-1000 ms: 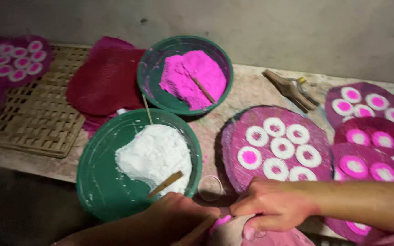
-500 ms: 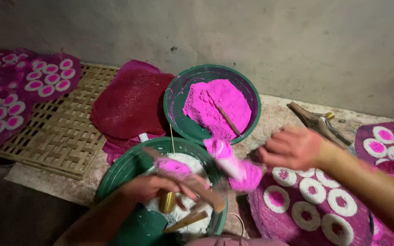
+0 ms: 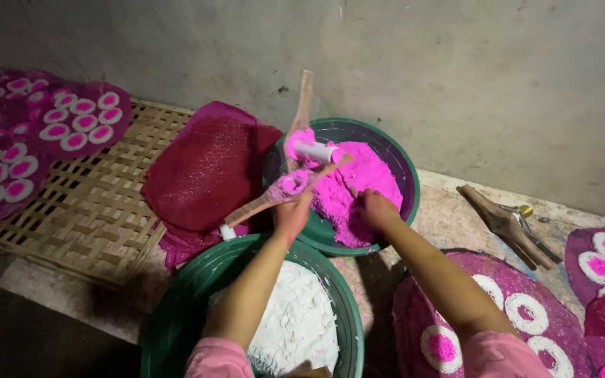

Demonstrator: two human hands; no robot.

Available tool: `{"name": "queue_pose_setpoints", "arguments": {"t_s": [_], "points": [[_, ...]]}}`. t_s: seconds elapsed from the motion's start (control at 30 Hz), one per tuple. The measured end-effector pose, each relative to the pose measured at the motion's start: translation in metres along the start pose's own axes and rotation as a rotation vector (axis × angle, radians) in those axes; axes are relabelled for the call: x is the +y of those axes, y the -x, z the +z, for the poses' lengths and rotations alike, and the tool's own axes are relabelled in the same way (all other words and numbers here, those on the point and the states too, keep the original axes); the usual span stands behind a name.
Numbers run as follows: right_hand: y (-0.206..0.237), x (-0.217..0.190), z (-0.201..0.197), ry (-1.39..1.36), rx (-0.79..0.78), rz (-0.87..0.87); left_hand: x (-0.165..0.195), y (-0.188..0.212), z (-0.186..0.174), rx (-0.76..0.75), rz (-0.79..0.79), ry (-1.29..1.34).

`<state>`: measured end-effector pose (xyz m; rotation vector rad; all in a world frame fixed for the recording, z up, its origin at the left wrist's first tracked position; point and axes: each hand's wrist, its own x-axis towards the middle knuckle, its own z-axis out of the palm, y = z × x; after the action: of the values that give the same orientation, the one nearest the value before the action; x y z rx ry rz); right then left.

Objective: The person scoops white and pink powders into a wooden mold, presses them together, and ejects ring-shaped decorative pieces onto a pink surface. The person repeats this cycle, arranging the finished pieces on a nearby tray.

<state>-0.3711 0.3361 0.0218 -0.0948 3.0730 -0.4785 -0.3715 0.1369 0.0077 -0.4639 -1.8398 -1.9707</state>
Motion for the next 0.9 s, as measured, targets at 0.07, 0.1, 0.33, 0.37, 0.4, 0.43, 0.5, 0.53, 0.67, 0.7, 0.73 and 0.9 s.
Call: {"name": "queue_pose_setpoints", "arguments": {"t_s": [0.07,0.1,0.33,0.37,0.4,0.43,0.5,0.53,0.67,0.7,0.73,0.9], "points": [[-0.003,-0.003,0.001,0.019,0.001,0.019,-0.001,-0.010,-0.012,0.042,0.215,-0.140],[-0.007,-0.002,0.000,0.004,-0.005,0.023,-0.003,-0.015,-0.019,0.069,0.259,-0.207],[-0.026,-0.026,-0.036,-0.148,0.058,-0.268,-0.019,-0.019,-0.027,0.239,-0.426,0.049],[-0.031,-0.033,-0.037,-0.080,0.057,-0.291,-0.019,-0.018,-0.025,0.237,-0.233,0.026],[-0.036,-0.041,-0.036,-0.013,0.055,-0.313,-0.018,-0.018,-0.024,0.227,-0.041,0.005],[-0.041,-0.050,-0.033,0.055,0.053,-0.337,-0.017,-0.018,-0.024,0.210,0.151,-0.018],[-0.048,-0.069,-0.019,0.243,-0.020,-0.231,-0.013,-0.018,-0.025,0.254,-0.210,0.034],[-0.053,-0.077,-0.012,0.338,-0.053,-0.181,-0.012,-0.019,-0.025,0.269,-0.387,0.062],[-0.060,-0.102,0.019,0.457,-0.038,-0.288,-0.010,-0.023,-0.026,0.293,-0.411,0.117],[-0.059,-0.107,0.025,0.481,-0.026,-0.299,-0.011,-0.024,-0.027,0.302,-0.439,0.131],[-0.055,-0.110,0.030,0.504,-0.017,-0.308,-0.012,-0.023,-0.027,0.311,-0.470,0.146],[-0.019,-0.099,0.048,0.580,-0.102,-0.397,-0.008,-0.022,-0.028,0.283,-0.403,0.125]]}}
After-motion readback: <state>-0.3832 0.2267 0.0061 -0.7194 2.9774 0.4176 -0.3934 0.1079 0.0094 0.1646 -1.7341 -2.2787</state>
